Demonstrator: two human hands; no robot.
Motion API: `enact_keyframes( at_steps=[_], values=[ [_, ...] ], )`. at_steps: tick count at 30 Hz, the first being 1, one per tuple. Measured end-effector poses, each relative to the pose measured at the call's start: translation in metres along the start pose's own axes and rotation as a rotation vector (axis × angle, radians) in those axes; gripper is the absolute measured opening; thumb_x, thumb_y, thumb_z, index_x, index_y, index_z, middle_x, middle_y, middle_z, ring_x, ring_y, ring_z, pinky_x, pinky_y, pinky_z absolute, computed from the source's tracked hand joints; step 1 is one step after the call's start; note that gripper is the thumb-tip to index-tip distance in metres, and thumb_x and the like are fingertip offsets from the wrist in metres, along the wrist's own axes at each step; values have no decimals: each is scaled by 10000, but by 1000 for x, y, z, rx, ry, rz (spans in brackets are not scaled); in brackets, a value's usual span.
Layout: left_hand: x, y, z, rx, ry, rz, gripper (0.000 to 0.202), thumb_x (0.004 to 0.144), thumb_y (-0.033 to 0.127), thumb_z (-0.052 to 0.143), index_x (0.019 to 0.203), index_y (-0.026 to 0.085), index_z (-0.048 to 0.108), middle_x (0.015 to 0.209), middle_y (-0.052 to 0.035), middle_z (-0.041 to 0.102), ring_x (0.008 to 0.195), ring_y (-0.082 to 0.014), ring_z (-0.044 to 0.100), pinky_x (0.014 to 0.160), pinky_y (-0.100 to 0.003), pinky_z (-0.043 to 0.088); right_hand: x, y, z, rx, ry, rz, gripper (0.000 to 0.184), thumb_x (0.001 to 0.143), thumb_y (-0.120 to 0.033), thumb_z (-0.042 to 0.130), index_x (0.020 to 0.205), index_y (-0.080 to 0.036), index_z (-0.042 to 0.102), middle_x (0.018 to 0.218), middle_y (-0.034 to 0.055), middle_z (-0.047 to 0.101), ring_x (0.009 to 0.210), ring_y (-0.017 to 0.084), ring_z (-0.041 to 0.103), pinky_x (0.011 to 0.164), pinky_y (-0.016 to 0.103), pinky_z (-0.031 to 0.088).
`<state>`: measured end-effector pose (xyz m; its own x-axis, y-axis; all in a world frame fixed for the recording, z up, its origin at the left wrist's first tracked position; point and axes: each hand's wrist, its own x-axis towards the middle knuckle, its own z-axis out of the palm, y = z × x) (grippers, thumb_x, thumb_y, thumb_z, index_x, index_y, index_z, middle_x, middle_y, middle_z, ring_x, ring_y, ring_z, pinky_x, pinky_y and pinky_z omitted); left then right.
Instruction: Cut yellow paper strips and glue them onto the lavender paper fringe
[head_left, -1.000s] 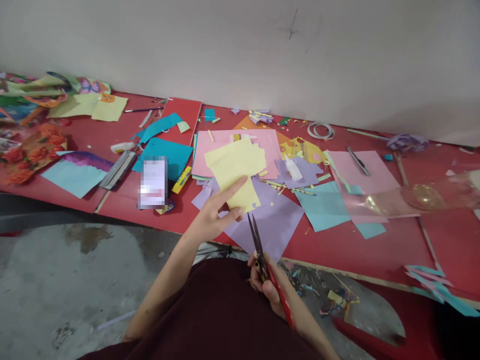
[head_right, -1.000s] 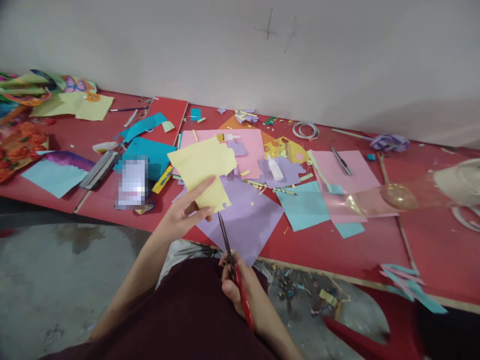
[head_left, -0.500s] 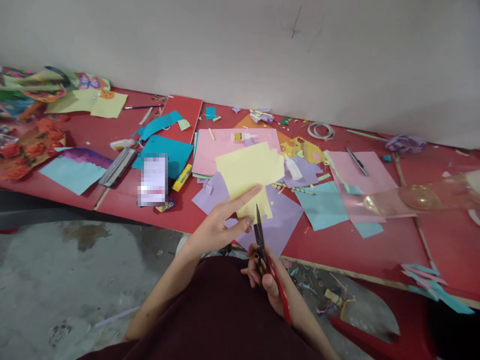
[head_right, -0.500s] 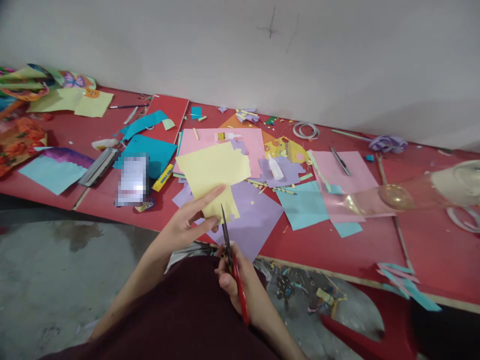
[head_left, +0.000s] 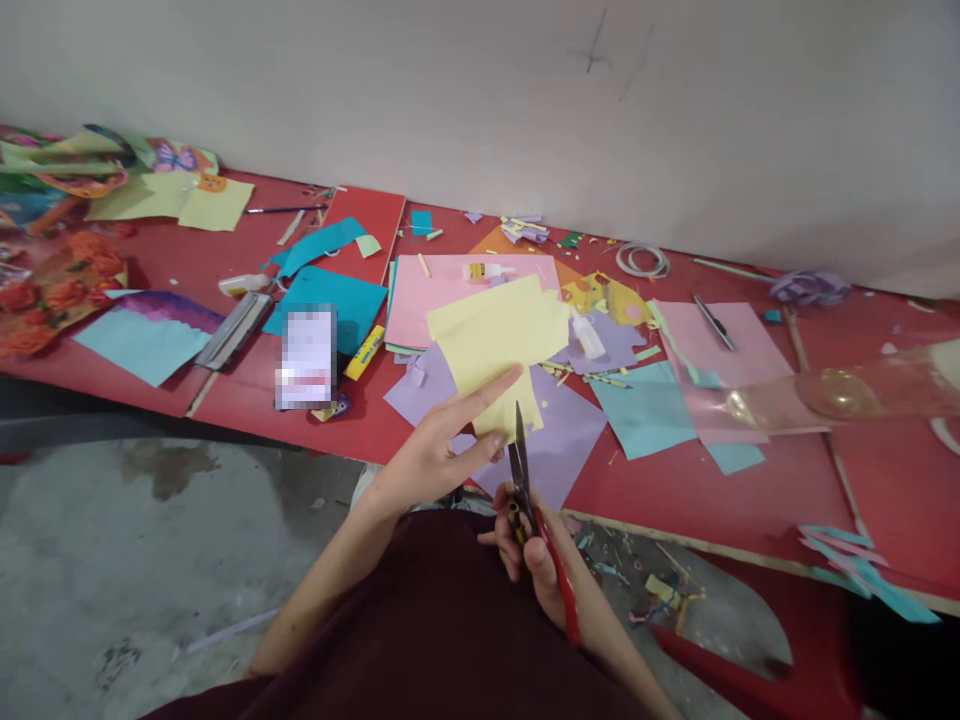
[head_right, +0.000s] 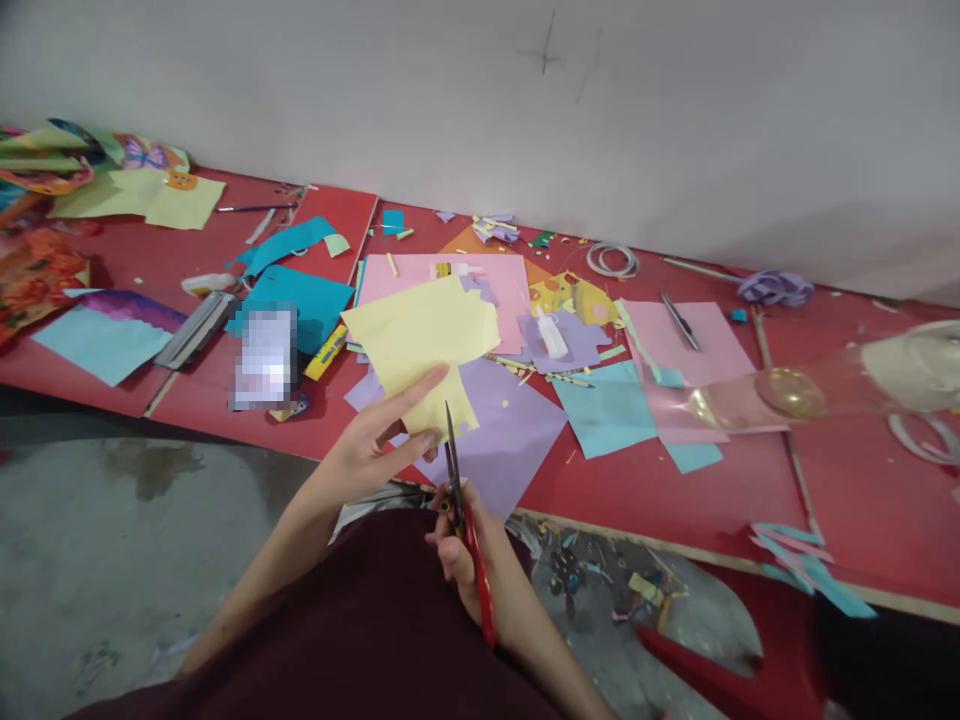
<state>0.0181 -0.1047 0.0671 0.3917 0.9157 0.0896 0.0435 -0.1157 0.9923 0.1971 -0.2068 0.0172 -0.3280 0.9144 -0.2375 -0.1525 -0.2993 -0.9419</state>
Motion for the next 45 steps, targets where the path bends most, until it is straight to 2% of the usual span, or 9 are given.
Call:
enact_keyframes(
  at_steps=[5, 10, 14, 17, 20, 23, 26, 38, 45],
  values=[
    [-3, -3, 3, 20, 40, -7, 614, 958, 249, 604, 1542, 338, 436, 1524, -108, 534, 756, -119, 694, 759, -279, 633, 1, -10, 6, -34, 49, 41, 593, 866, -761, 556, 1172, -254, 583, 655, -62, 399, 529, 127, 400, 754, 383, 590],
    [-6, -6, 7, 14, 81, -40, 620, 961, 285, 604, 1550, 346, 422, 1648, -106, 360, 776, -125, 695, 722, -270, 623, 0, -12, 9, -58, 66, 54, 585, 899, -743, 523, 1199, -243, 577, 648, -61, 377, 563, 142, 425, 768, 383, 589],
    [-7, -9, 11, -5, 117, -37, 626, 962, 300, 606, 1556, 344, 414, 1552, -116, 503, 803, -143, 706, 704, -246, 602, 1, -14, 11, -52, 64, 50, 597, 907, -749, 504, 1205, -235, 564, 632, -78, 362, 502, 114, 343, 751, 385, 586],
    [-9, -10, 16, -18, 128, -35, 649, 968, 298, 597, 1579, 307, 379, 1286, -116, 703, 778, -156, 709, 730, -256, 599, 3, -19, 15, -50, 72, 50, 598, 903, -774, 476, 1138, -230, 555, 618, -90, 350, 453, 94, 296, 684, 361, 569],
    [-11, -9, 22, -15, 165, -15, 654, 975, 297, 588, 1589, 264, 364, 1089, -97, 753, 763, -165, 701, 775, -277, 601, 4, -22, 17, -51, 82, 63, 590, 907, -779, 461, 1107, -229, 538, 625, -86, 353, 440, 89, 290, 526, 296, 483],
    [-12, -8, 28, 4, 211, 12, 619, 978, 284, 583, 1570, 265, 404, 1214, -118, 709, 764, -148, 690, 766, -259, 599, 3, -20, 16, -31, 87, 54, 582, 908, -775, 468, 1100, -229, 528, 640, -82, 368, 434, 84, 289, 476, 275, 436],
    [-11, -10, 32, 18, 226, 82, 617, 979, 244, 577, 1568, 277, 399, 1313, -118, 658, 732, -108, 678, 731, -223, 590, 2, -14, 15, -16, 82, 39, 574, 917, -765, 468, 1099, -223, 529, 637, -94, 364, 414, 75, 283, 554, 306, 514],
    [-11, -15, 39, 40, 273, 132, 566, 1000, 275, 560, 1546, 224, 423, 875, -40, 707, 705, -127, 671, 756, -248, 586, 1, -5, 13, -32, 61, -19, 537, 969, -732, 401, 1097, -218, 490, 572, -118, 376, 396, 60, 301, 466, 230, 420],
    [-11, -18, 44, -10, 286, 141, 581, 987, 250, 583, 1546, 256, 422, 1172, -96, 705, 763, -110, 693, 768, -234, 592, 1, -6, 14, -54, 73, -34, 521, 988, -709, 384, 1107, -212, 491, 576, -98, 386, 410, 68, 327, 379, 193, 282]
  ],
)
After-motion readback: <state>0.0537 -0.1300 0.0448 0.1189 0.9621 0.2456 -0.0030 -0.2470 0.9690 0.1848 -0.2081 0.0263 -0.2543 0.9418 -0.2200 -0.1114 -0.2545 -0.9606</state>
